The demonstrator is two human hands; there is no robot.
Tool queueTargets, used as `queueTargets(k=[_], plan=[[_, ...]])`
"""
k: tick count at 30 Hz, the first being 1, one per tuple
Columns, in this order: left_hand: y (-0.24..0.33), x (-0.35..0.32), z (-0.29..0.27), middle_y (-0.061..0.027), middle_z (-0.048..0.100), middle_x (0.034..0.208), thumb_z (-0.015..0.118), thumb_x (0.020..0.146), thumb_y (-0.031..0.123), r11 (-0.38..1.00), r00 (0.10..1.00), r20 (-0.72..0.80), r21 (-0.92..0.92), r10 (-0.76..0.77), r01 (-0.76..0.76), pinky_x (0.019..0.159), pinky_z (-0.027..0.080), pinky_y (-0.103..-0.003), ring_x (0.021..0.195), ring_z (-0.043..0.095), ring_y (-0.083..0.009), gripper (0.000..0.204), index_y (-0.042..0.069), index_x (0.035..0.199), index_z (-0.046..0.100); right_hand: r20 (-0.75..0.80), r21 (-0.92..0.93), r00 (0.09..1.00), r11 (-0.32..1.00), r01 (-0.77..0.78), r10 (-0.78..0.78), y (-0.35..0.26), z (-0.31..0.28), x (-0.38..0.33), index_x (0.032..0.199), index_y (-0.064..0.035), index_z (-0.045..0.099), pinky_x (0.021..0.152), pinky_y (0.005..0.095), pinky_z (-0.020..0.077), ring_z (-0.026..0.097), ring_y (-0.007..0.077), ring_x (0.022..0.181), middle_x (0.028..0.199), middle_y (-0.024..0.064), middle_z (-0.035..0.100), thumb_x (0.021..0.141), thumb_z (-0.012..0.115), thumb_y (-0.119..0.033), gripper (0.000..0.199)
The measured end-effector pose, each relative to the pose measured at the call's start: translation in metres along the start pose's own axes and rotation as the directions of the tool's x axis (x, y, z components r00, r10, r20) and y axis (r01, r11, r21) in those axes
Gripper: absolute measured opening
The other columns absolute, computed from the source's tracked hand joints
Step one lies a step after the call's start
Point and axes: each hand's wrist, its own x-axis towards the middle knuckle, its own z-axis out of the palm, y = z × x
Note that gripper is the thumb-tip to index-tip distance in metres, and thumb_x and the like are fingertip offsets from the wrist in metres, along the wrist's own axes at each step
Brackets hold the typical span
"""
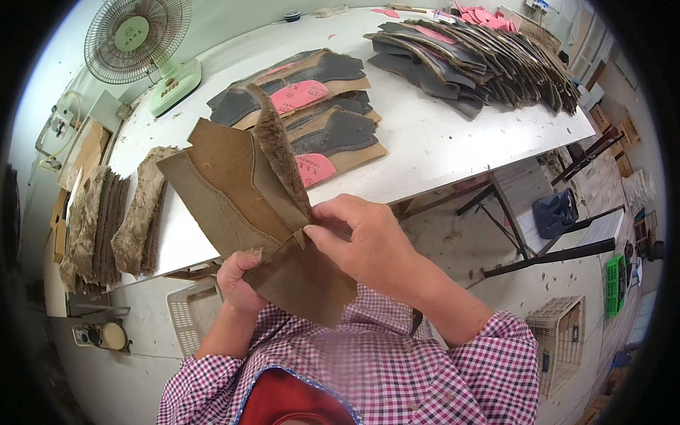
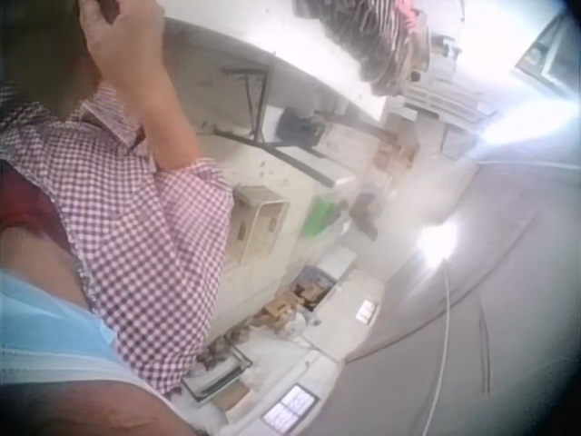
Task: The person picks up individual leather pieces from a stack, turns them over to inspect both sides, and places them back on the table. The person repeats this process for several pieces, handling them one at a time.
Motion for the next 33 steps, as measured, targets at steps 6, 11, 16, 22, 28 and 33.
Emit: queueTargets(k=[6, 11, 16, 22, 28, 33], plan=[[-0.002, -0.003, -0.001, -0.0187, 0.053, 0.131, 0.047, 0.08, 0.014, 0.998, 0.999, -0.035, 0.055, -0.021, 0.023, 0.104, 0.04, -0.041, 0.119, 0.053, -0.0301, 0.055, -0.007, 0.131, 0.045, -0.052, -0.008, 0.998, 0.999, -0.032, 0.031, -0.004, 0.007, -0.007, 0.097, 0.0048, 0.064, 0.068, 0.03, 0.0521, 0.066, 0.0213, 0.074, 0.087, 0.015, 0.067, 0.085, 0.067, -0.01, 0.02], [-0.007, -0.002, -0.006, -0.0177, 0.054, 0.13, 0.047, 0.085, 0.017, 0.984, 1.0, -0.021, 0.177, 0.002, 0.001, 0.103, 0.041, -0.04, 0.117, 0.053, -0.0288, 0.052, -0.007, 0.131, 0.046, -0.18, -0.177, 0.966, 0.972, 0.151, -0.183, 0.009, 0.022, -0.013, 0.096, 0.0023, 0.058, 0.065, 0.0321, 0.0495, 0.064, 0.0216, 0.073, 0.084, 0.0148, 0.064, 0.089, 0.059, -0.005, 0.011], [-0.006, 0.002, 0.008, -0.018, 0.05, 0.134, 0.043, 0.09, 0.029, 0.998, 0.988, -0.147, 0.056, 0.041, -0.033, 0.105, 0.039, -0.044, 0.12, 0.051, -0.0319, 0.057, -0.003, 0.138, 0.037, -0.171, 0.034, 0.978, 0.992, 0.124, -0.116, 0.02, 0.038, -0.009, 0.097, -0.0005, 0.053, 0.06, 0.0246, 0.0401, 0.048, 0.013, 0.065, 0.075, 0.0051, 0.052, 0.095, 0.048, -0.002, 0.005], [-0.007, -0.005, 0.0, -0.0165, 0.043, 0.14, 0.045, 0.095, 0.041, 0.99, 0.991, -0.103, 0.122, 0.089, -0.076, 0.103, 0.04, -0.046, 0.123, 0.049, -0.0318, 0.063, 0.001, 0.142, 0.031, -0.079, 0.025, 0.988, 0.991, 0.133, -0.131, 0.022, 0.026, -0.005, 0.096, -0.0004, 0.051, 0.063, 0.0316, 0.0429, 0.05, 0.0273, 0.067, 0.079, 0.0127, 0.051, 0.093, 0.05, -0.001, 0.004], [0.021, 0.009, -0.023, -0.0141, 0.048, 0.136, 0.051, 0.09, 0.034, 0.97, 0.981, -0.001, -0.151, 0.195, -0.192, 0.102, 0.042, -0.047, 0.121, 0.051, -0.0324, 0.059, 0.004, 0.139, 0.037, 0.033, -0.087, 0.965, 0.961, 0.263, -0.261, 0.027, 0.01, -0.009, 0.097, -0.0012, 0.049, 0.068, 0.033, 0.0422, 0.049, 0.0297, 0.075, 0.087, 0.0146, 0.048, 0.09, 0.05, 0.002, 0.008], [0.02, 0.027, -0.026, -0.0153, 0.054, 0.129, 0.044, 0.092, 0.024, 0.969, 0.981, -0.19, -0.232, 0.035, -0.079, 0.1, 0.044, -0.047, 0.118, 0.053, -0.0328, 0.045, 0.001, 0.131, 0.046, 0.033, 0.021, 0.991, 0.991, 0.132, -0.132, 0.054, 0.029, -0.022, 0.097, -0.0017, 0.05, 0.069, 0.0338, 0.0428, 0.05, 0.0273, 0.076, 0.087, 0.0129, 0.05, 0.09, 0.051, 0.003, 0.008]])
